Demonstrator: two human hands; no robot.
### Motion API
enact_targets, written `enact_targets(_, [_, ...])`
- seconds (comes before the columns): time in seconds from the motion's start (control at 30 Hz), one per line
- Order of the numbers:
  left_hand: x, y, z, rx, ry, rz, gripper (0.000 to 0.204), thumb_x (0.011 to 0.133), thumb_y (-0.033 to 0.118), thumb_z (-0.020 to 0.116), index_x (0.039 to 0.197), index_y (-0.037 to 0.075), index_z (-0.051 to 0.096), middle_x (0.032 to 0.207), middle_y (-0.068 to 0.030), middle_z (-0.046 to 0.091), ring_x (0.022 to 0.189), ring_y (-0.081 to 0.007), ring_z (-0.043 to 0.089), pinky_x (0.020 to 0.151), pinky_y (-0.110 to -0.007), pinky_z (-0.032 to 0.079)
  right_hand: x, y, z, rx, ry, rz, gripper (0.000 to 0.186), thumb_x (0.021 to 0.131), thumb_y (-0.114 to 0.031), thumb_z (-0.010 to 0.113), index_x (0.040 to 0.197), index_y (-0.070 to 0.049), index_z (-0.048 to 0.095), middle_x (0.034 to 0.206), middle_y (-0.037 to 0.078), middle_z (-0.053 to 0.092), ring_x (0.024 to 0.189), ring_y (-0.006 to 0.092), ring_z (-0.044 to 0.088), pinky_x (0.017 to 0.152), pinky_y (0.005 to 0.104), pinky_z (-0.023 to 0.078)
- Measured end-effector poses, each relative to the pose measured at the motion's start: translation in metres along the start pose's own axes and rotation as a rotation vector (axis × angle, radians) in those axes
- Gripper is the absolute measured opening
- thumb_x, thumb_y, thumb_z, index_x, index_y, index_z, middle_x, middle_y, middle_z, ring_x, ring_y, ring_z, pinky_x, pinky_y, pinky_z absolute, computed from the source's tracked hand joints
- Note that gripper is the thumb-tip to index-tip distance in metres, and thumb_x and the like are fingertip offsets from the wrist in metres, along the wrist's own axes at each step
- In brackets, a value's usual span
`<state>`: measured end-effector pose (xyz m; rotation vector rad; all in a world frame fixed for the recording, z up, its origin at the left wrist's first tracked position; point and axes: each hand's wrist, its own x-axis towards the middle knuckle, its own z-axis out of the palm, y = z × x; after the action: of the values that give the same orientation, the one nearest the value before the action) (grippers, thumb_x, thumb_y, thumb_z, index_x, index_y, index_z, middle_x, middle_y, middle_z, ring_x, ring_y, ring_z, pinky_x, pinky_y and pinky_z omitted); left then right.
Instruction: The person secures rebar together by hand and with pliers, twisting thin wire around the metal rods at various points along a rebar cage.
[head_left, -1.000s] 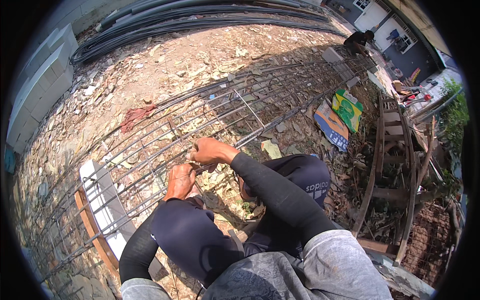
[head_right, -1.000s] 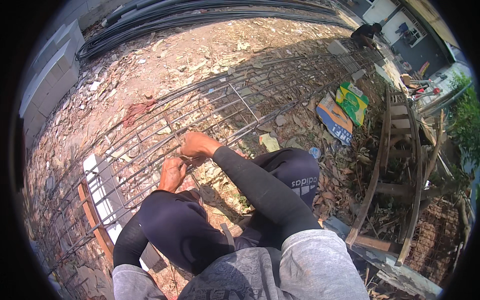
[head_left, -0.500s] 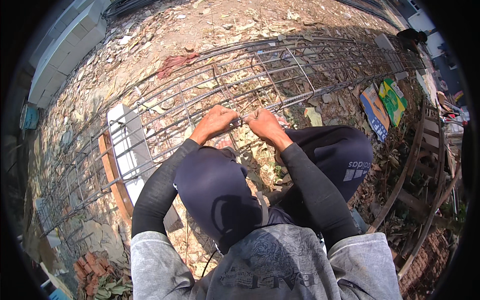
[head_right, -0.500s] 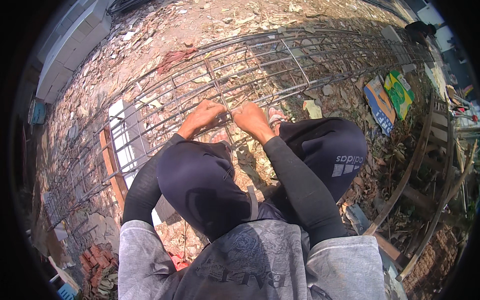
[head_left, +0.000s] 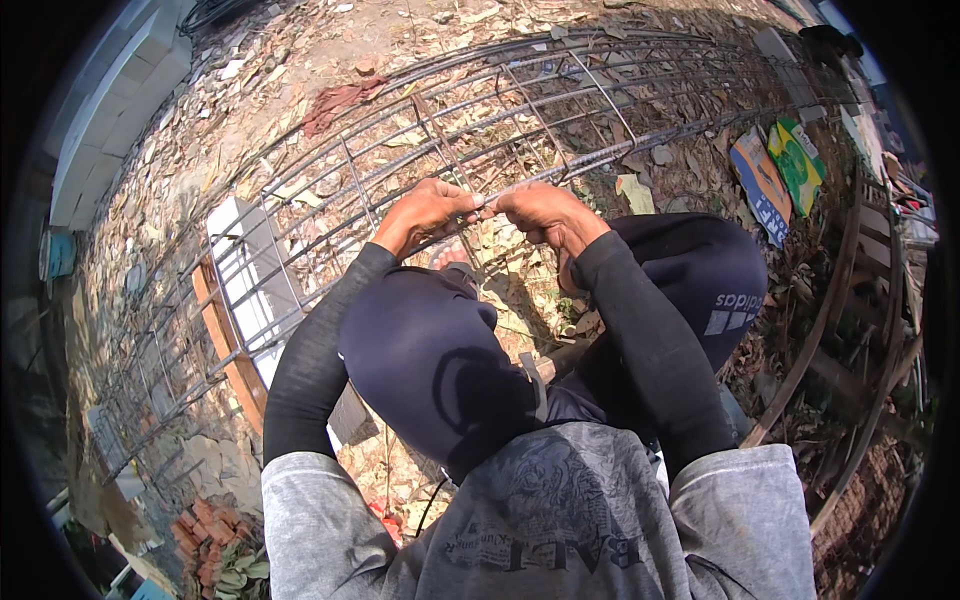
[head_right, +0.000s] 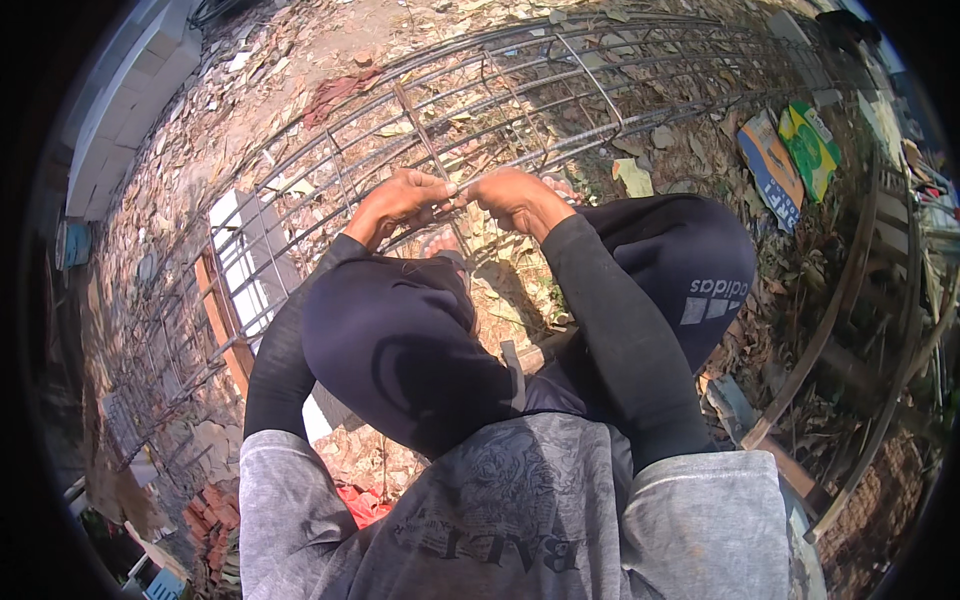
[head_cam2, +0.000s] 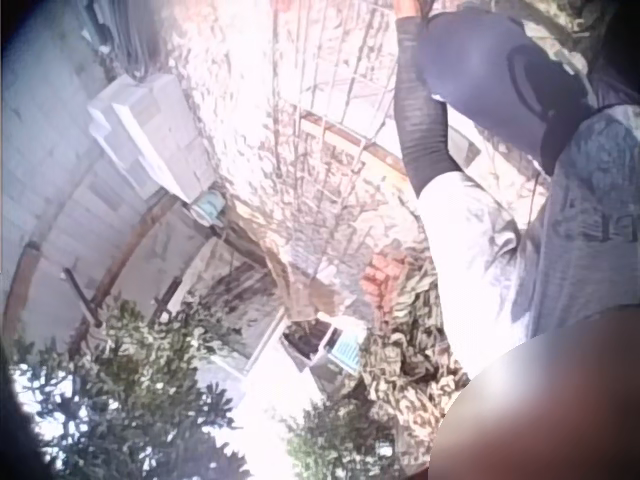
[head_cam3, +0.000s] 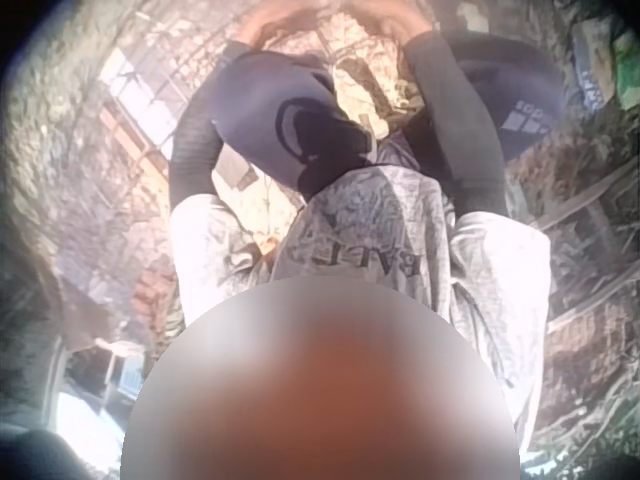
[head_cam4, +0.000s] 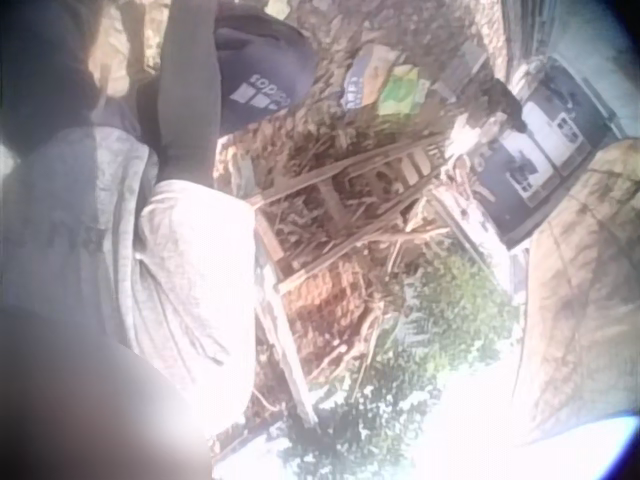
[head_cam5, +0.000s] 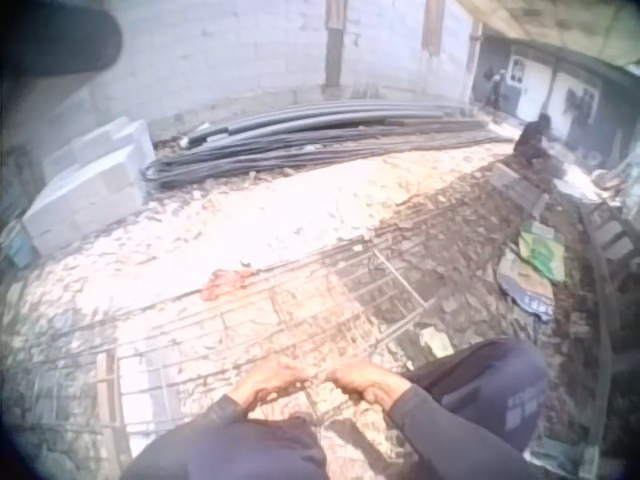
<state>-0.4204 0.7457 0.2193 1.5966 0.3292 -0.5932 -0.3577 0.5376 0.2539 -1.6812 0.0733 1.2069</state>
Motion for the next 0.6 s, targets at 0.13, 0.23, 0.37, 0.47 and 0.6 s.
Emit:
enact_targets(0.13, [0.005,-0.006,-0.003,0.103,0.035,0.008,0.027,0.090,0.031,0.075,0.083,0.005,0.077,0.057,0.0046,0.057,0.045,-0.0039,0.037,0.044,-0.026,0.024,-0.006,0.014,0.002,0.068,-0.071,0.034,0.018,0.090,-0.026,0.066,0.100,-0.012,0.071,0.064,-0.006,0.045,0.047,0.0039,0.031,0.038,0.0250,0.023])
enact_targets(0.23, [0.015,0.013,0.016,0.130,-0.025,0.013,0.024,0.093,0.026,0.072,0.085,0.003,0.074,0.058,0.0048,0.057,0.044,-0.0032,0.038,0.043,-0.024,0.024,-0.015,0.028,-0.022,-0.458,0.267,-0.138,0.044,0.094,-0.036,0.061,0.113,0.003,0.068,0.096,0.018,0.071,0.074,0.0278,0.070,0.067,0.0418,0.054])
enact_targets(0.37, [-0.010,0.003,-0.010,0.052,0.035,-0.031,0.026,0.093,0.028,0.071,0.089,0.003,0.074,0.060,0.0032,0.059,0.045,-0.0029,0.039,0.043,-0.023,0.025,-0.167,-0.049,-0.007,-0.498,0.544,-0.772,0.059,0.095,-0.043,0.063,0.133,0.002,0.059,0.114,0.022,0.069,0.092,0.0270,0.068,0.088,0.0359,0.051])
enact_targets(0.47, [0.000,-0.003,-0.013,0.018,-0.051,-0.062,0.028,0.095,0.029,0.069,0.085,0.003,0.072,0.066,0.0027,0.063,0.046,-0.0028,0.042,0.043,-0.022,0.027,-0.259,-0.068,-0.077,-0.245,0.734,-0.983,0.042,0.103,-0.037,0.056,0.130,-0.007,0.063,0.113,0.011,0.070,0.090,0.0117,0.066,0.080,0.0256,0.052])
enact_targets(0.6, [-0.009,0.007,-0.008,-0.003,-0.010,-0.084,0.027,0.095,0.030,0.068,0.084,0.005,0.070,0.066,0.0033,0.063,0.049,-0.0020,0.047,0.042,-0.019,0.029,-0.260,-0.001,-0.202,-0.018,0.914,-0.846,0.039,0.103,-0.033,0.057,0.131,-0.006,0.061,0.111,0.010,0.069,0.091,0.0115,0.067,0.076,0.0233,0.053])
